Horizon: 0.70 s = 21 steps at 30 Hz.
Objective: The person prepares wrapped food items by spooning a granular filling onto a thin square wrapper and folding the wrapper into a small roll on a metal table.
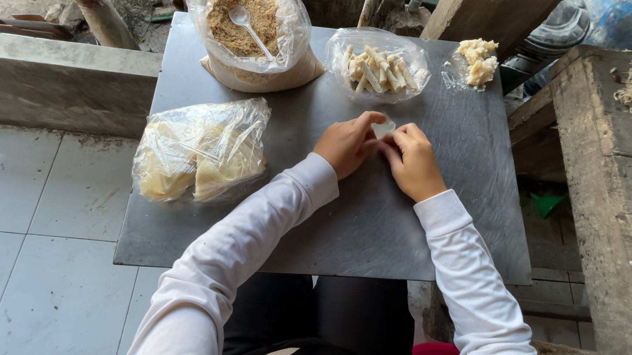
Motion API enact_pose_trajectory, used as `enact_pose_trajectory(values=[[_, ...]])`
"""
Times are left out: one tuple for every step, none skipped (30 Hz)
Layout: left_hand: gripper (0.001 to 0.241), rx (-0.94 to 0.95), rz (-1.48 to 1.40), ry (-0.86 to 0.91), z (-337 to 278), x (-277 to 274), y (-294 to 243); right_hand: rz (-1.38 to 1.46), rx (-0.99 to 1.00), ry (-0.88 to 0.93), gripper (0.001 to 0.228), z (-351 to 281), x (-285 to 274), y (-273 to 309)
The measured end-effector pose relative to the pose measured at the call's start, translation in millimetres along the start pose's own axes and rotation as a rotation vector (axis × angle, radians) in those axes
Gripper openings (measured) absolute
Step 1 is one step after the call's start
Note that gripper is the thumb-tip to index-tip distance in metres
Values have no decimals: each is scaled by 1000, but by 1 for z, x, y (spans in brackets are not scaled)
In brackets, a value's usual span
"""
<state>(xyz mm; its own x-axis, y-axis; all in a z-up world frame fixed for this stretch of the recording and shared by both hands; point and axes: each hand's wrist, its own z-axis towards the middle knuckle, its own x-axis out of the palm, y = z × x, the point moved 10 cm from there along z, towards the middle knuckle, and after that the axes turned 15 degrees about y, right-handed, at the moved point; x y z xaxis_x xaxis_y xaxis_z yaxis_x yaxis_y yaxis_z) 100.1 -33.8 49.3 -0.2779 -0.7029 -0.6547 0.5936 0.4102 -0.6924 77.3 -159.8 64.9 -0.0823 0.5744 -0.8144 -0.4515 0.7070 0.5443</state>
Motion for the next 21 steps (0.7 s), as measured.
enact_pose_trajectory(values=[[42,32,23,12,1,1,-4,2,-10,2,9,2,1,-3],[44,64,45,24,3,2,-7,3,-20,3,9,3,2,-5],[45,95,71,34,3,3,-8,6,-33,5,9,6,3,-6],[42,51,97,26,3,3,-3,28,-33,39,8,10,5,-10],[39,8,121,17,5,5,1,47,-32,72,9,14,5,-14],[36,-35,144,7,8,7,4,66,-32,106,10,20,5,-17],[39,-121,116,-2,11,8,14,117,11,154,11,26,5,-24],[41,-207,87,-12,15,7,22,167,54,202,14,32,4,-30],[44,-292,59,-18,18,7,31,220,99,248,18,38,6,-36],[51,-293,8,-47,20,4,32,188,170,284,21,43,8,-42],[59,-293,-41,-76,21,0,33,156,241,320,24,48,12,-47],[67,-294,-91,-105,23,-4,34,124,312,356,27,51,15,-53],[68,-293,-106,-76,24,-3,36,65,267,334,25,51,12,-50],[70,-293,-121,-46,25,-2,39,7,223,313,23,51,8,-47],[71,-294,-136,-18,25,-1,43,-51,177,293,21,51,6,-44],[61,-252,-45,0,24,1,38,-45,158,282,21,48,5,-44],[51,-208,48,17,22,4,33,-40,139,268,22,44,5,-44],[42,-163,140,33,20,6,27,-35,119,255,22,39,4,-43],[42,-130,195,45,18,8,23,-46,39,221,22,34,0,-38],[42,-96,249,57,16,10,19,-57,-42,187,22,27,-6,-32],[42,-64,303,67,15,12,14,-69,-123,156,21,21,-9,-26]])
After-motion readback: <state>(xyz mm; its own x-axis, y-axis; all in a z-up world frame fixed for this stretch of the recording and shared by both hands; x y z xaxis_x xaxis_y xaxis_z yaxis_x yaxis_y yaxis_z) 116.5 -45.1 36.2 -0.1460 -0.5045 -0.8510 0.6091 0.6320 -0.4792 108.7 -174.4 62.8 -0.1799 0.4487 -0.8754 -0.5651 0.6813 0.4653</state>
